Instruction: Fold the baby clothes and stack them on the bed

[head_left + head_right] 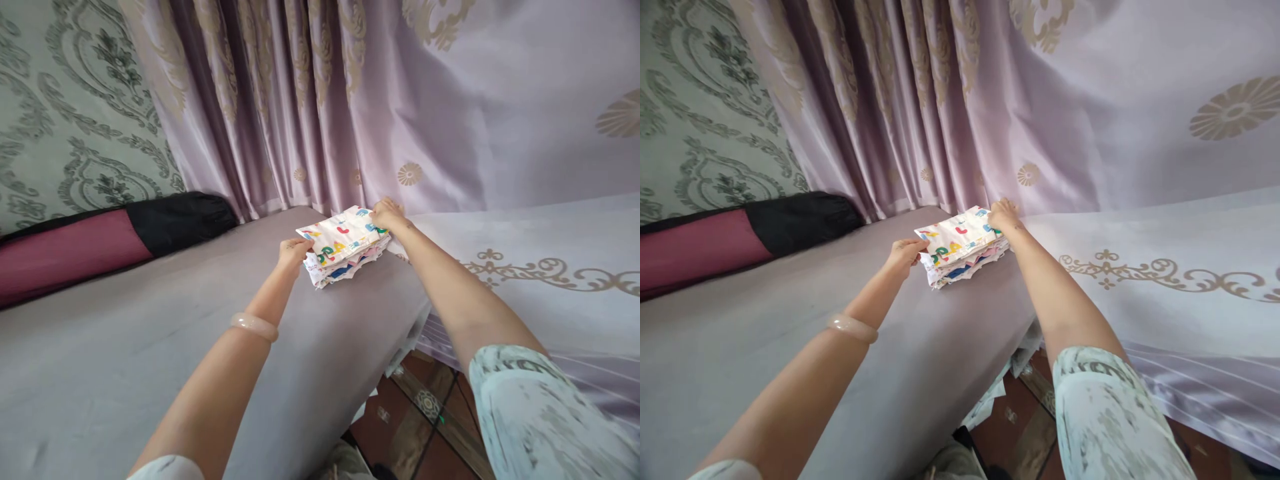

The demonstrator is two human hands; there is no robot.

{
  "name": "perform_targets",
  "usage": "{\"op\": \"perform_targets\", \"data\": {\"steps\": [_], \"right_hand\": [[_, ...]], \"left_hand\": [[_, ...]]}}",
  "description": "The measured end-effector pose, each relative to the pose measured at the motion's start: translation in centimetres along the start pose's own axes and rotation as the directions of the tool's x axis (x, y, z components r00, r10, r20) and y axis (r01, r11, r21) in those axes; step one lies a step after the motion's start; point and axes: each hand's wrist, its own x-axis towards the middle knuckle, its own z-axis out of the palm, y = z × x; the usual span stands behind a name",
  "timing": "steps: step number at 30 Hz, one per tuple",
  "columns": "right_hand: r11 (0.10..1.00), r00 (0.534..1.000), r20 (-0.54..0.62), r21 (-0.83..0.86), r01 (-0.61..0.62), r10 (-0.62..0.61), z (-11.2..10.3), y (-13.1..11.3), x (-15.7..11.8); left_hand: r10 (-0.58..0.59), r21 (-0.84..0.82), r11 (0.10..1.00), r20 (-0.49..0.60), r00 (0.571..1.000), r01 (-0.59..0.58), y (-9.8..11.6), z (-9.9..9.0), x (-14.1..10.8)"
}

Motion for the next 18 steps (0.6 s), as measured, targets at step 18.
{"op": "perform_targets", "data": {"steps": [18], "right_hand": [[0.989,0.997,-0.039,-0.139,0.058,-0.064,4.0,1.3,1.6]], "left_hand": [[-0.073,-0.020,0.997,0.000,0.997,0.072,-2.7,2.4,1.9]]}}
